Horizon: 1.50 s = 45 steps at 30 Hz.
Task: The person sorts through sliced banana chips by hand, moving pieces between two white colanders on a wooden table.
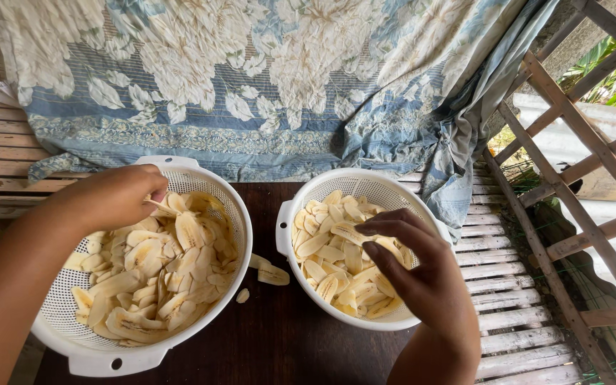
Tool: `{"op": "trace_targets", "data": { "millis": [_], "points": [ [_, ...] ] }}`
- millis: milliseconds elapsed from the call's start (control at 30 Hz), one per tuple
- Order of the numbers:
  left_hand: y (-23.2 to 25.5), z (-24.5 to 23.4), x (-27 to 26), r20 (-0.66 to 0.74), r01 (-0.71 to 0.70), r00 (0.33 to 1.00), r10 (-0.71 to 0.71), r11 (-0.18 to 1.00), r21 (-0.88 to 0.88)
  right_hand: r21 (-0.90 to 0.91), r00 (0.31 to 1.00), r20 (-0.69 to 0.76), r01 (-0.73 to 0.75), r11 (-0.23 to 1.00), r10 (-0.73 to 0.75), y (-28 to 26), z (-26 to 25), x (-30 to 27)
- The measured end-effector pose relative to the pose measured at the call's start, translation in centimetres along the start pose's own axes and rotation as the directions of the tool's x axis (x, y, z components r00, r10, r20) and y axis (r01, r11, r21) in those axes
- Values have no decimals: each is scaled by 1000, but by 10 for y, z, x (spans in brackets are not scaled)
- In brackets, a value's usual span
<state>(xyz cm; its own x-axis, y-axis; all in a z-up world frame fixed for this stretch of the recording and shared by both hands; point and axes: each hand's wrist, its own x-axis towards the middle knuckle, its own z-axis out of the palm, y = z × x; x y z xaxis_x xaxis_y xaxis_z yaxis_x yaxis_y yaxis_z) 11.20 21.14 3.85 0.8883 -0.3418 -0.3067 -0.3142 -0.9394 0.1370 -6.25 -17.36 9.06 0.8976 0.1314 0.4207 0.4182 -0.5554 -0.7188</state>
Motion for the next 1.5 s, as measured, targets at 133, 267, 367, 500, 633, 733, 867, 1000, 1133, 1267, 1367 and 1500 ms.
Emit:
{"op": "trace_targets", "data": {
  "millis": [133, 267, 367, 500, 633, 733, 867, 1000, 1133, 1267, 1367, 1500],
  "points": [
    [6, -20, -4, 40, 34, 999, -19, 915, -401, 0, 996, 80, 39, 999, -39, -4, 15, 3],
    [17, -27, -10, -63, -121, 988, 138, 466, -876, 16, 990, 121, 70, 997, -72, -10, 31, 5],
    [41, -19, -10, -143, -174, 960, 240, 115, -978, 77, 992, 99, 68, 995, -76, -14, 42, 7],
    [96, -1, -8, -124, -63, 932, 341, -184, -981, -17, 984, 36, 176, 984, -176, -16, 51, 9],
    [140, 13, -9, -101, -11, 947, 304, -282, -959, -199, 977, 38, 213, 957, -209, -13, 47, 10],
    [158, 17, -14, -132, -32, 961, 244, -375, -927, -227, 953, -4, 294, 928, -303, -9, 41, 10],
    [173, 20, -32, -151, -95, 983, 107, -411, -907, -202, 940, -56, 319, 926, -336, -4, 32, 13],
    [187, 33, -44, -244, -161, 963, 115, -481, -862, -215, 953, -14, 294, 931, -304, -4, 31, 15],
    [193, 35, -46, -245, -176, 964, 101, -448, -877, -203, 961, 56, 277, 939, -271, -5, 26, 16],
    [201, 38, -45, -303, -269, 952, 52, -333, -904, -227, 955, 32, 293, 929, -294, 0, 28, 18],
    [204, 45, -37, -337, -312, 941, 41, -290, -905, -184, 971, 9, 238, 954, -240, 6, 30, 19],
    [205, 58, -16, -417, -386, 908, 50, -293, -875, -107, 997, -30, 72, 992, -76, 22, 35, 22]
  ]
}}
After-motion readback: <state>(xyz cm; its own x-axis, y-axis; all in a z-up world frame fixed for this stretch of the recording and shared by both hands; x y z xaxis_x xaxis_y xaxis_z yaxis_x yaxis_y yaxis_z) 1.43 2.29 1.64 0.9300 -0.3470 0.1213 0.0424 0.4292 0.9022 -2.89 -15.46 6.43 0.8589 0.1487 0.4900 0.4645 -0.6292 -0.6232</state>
